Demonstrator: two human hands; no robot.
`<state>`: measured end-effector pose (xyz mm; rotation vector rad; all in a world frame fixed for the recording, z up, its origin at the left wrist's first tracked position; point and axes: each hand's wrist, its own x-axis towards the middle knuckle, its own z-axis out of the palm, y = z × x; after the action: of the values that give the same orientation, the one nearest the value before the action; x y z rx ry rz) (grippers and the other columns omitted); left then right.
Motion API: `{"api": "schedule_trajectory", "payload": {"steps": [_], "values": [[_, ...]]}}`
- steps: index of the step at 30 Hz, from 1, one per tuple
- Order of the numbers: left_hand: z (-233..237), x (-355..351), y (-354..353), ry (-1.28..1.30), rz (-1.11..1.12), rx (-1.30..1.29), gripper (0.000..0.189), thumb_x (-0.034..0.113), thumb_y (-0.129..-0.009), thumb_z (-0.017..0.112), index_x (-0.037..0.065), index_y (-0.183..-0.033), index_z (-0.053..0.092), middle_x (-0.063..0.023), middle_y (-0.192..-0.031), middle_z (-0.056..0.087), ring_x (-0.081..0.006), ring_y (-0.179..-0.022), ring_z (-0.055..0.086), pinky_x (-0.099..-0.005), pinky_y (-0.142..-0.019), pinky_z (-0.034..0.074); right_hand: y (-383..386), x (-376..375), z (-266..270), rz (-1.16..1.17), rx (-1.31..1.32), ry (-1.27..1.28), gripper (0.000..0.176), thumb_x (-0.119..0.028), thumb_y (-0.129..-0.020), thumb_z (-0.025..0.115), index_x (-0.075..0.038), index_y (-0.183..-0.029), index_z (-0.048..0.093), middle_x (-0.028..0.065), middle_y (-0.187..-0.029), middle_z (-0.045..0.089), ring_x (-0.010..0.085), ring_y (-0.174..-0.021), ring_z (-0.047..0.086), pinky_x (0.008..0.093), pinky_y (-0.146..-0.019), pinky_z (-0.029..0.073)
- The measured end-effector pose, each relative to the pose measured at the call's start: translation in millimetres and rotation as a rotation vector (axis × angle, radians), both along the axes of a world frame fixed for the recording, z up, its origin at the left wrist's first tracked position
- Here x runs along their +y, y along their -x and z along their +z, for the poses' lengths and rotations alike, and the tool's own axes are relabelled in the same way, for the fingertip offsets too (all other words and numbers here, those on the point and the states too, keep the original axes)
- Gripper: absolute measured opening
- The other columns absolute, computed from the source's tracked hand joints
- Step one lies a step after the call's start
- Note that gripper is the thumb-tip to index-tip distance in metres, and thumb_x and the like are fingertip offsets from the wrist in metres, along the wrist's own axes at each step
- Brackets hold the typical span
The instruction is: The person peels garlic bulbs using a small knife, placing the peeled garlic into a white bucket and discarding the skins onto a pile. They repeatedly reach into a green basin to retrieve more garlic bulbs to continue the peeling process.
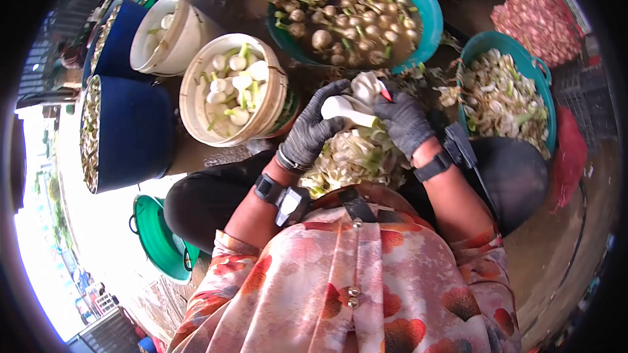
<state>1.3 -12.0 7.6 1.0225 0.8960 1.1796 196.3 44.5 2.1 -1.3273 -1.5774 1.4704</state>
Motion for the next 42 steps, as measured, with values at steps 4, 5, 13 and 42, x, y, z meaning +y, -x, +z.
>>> {"api": "schedule_trajectory", "payload": {"steps": [4, 5, 13, 42], "values": [[-24, 9, 15, 0.369, 0.107, -0.841, 0.047, 0.038, -0.091, 0.054, 0.009, -0.128, 0.050, -0.0118, -0.111, 0.061, -0.0219, -0.081, 0.062, -0.0353, -0.066, 0.054, 7, -9, 31, 0.079, -0.381, -0.041, 0.027, -0.020, -0.092, 0.055, 0.000, -0.109, 0.063, 0.0183, -0.091, 0.068, 0.0270, -0.082, 0.065, 0.0359, -0.077, 0.052], [-20, 12, 23, 0.315, -0.035, -0.951, 0.046, 0.040, -0.092, 0.052, 0.010, -0.126, 0.051, -0.0126, -0.108, 0.063, -0.0226, -0.072, 0.062, -0.0345, -0.061, 0.054, 9, -11, 37, 0.185, -0.583, -0.080, 0.025, -0.020, -0.092, 0.056, 0.000, -0.104, 0.064, 0.0210, -0.089, 0.067, 0.0322, -0.080, 0.065, 0.0371, -0.075, 0.052], [-9, 8, 27, 0.407, 0.152, -0.975, 0.051, 0.048, -0.091, 0.052, 0.012, -0.126, 0.051, -0.0113, -0.106, 0.062, -0.0205, -0.071, 0.057, -0.0356, -0.062, 0.049, 11, -13, 18, 0.496, -0.816, -0.151, 0.042, -0.045, -0.090, 0.059, -0.005, -0.101, 0.067, 0.0213, -0.091, 0.068, 0.0391, -0.087, 0.065, 0.0457, -0.079, 0.052], [-239, 282, -88, 0.333, -0.461, 1.188, 0.061, 0.044, -0.082, 0.064, 0.008, -0.131, 0.056, -0.0176, -0.125, 0.061, -0.0325, -0.116, 0.058, -0.0382, -0.097, 0.045, -11, 17, -41, 0.550, -0.323, 0.008, 0.033, -0.034, -0.090, 0.059, -0.007, -0.107, 0.065, 0.0179, -0.091, 0.069, 0.0364, -0.086, 0.067, 0.0441, -0.078, 0.051]]}}
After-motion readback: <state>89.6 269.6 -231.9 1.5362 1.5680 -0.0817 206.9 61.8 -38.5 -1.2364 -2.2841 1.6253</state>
